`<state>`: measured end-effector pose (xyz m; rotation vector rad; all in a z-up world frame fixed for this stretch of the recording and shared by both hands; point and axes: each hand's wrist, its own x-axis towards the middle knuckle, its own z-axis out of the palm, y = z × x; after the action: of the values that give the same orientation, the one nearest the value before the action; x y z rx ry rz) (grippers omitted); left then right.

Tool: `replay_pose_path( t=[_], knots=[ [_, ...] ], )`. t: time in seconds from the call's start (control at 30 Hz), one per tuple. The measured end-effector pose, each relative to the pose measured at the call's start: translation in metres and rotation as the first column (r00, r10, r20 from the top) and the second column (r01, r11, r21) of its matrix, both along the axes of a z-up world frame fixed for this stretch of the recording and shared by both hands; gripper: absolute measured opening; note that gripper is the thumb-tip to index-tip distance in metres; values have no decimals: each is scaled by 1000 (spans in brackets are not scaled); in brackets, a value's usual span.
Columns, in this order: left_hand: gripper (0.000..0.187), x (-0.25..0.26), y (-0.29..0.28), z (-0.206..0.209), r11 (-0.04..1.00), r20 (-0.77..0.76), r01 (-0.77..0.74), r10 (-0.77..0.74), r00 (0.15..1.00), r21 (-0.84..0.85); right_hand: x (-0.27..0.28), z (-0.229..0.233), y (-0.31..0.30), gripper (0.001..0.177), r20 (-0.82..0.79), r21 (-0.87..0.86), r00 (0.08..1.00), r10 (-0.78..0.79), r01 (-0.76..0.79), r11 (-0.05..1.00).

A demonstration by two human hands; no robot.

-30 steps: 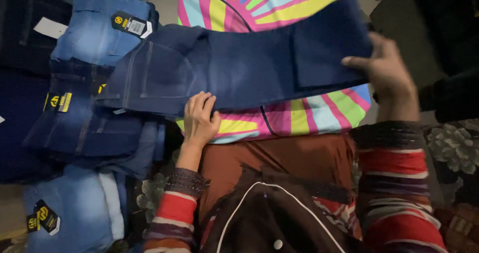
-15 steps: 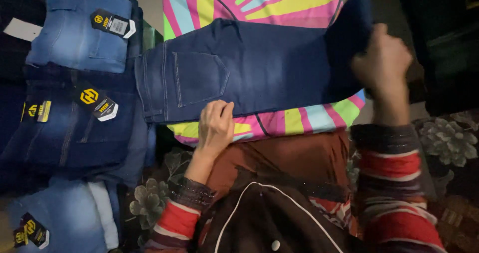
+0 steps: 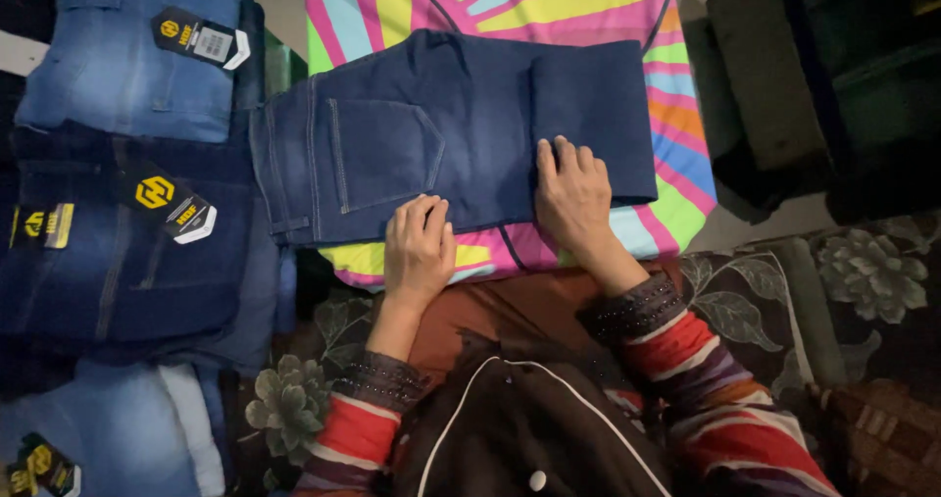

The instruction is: Folding and stacking multiple pairs of denim jeans.

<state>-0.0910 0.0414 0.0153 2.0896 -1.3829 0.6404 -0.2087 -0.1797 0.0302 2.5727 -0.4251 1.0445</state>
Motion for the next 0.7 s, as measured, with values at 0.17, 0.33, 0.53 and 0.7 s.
replay_pose_path(
  t=[0.17, 0.33, 0.53, 0.7],
  knots=[
    [29, 0, -1, -6, 1000, 23, -15, 15, 1000, -4, -1, 1, -8, 26, 125, -27, 987, 97, -95, 995],
    [30, 0, 1, -10, 1000, 15, -15, 15, 1000, -2, -10, 5, -11, 38, 56, -18, 986, 159, -158, 987],
    [30, 1, 0, -11, 1000, 44, -15, 16, 999, -22, -17, 20, -14, 20, 44, -70, 999, 4, -1, 998],
    [29, 1, -2, -14, 999, 38, -44, 44, 998, -15, -32, 23, -18, 49, -78, 286, 964, 253, -222, 932]
  ],
)
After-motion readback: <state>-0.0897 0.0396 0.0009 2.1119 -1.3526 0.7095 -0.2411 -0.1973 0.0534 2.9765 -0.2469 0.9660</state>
